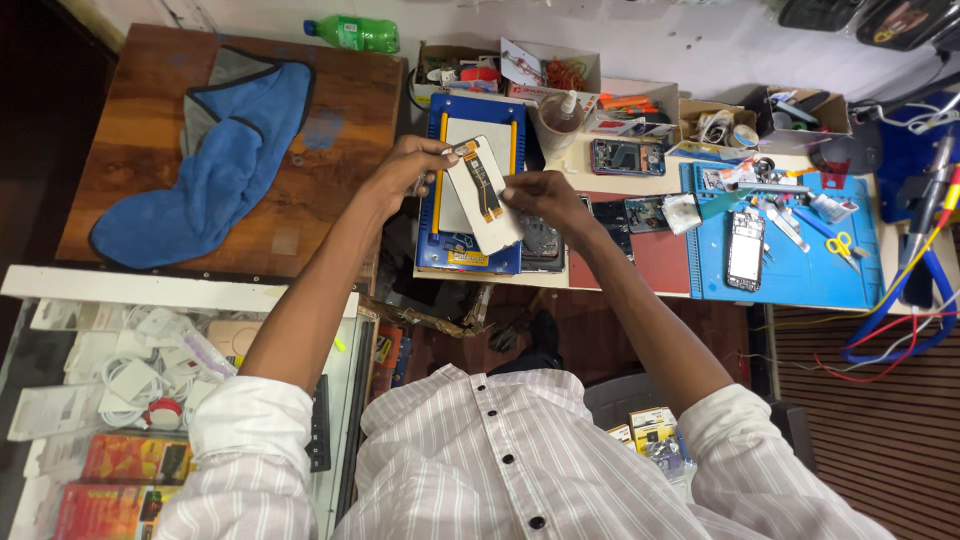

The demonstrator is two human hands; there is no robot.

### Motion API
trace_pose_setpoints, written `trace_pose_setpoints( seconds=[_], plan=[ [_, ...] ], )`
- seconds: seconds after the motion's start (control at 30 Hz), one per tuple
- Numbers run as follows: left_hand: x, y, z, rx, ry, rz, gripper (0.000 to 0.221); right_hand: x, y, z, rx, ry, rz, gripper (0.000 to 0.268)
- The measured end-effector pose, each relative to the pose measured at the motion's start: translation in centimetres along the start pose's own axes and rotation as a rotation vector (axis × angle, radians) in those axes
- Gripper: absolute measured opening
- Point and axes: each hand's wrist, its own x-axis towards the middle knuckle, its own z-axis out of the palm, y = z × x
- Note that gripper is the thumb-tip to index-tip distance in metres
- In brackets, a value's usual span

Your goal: The person cleans the internal components of a disassembled mobile phone using a cleaning tool and a cloth, then stands up to retrieve a roll of adhesive tape from a display case.

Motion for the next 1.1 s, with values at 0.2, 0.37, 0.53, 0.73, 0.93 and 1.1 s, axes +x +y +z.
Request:
trace_pose_setpoints(
  seconds=[0.2, 0.37, 0.53, 0.73, 0.93, 1.1],
  plan=[
    [1.0, -0.4, 0.8, 0.059, 0.126, -0.021, 0.030, 0.4, 0.8, 1.7, 0.040, 0.060, 0.165, 0.031],
    [1.9, -2.0, 0.6, 0.158, 0.191, -0.040, 0.035, 1.9, 3.1, 2.6, 0.168, 0.161, 0.172, 0.037],
    [2.6, -3.0, 0.1, 0.312, 0.199, 0.055, 0.035, 2.8, 3.4, 2.8, 0.192, 0.198, 0.168, 0.040],
    [2.1, -2.3, 0.7, 0.395, 0.206, 0.077, 0.037, 2.5, 1.9, 3.0, 0.155, 0.187, 0.110, 0.034],
    [3.8, -2.2, 3.2, 0.535, 0.296, 0.173, 0.045, 1.6, 1.3, 1.7, 0.220, 0.251, 0.022, 0.021],
    [7.0, -3.0, 6.1, 0.570, 0.005, 0.222, 0.056, 0.8, 2.5, -2.5, 0.226, 0.431, 0.023, 0.021]
  ],
)
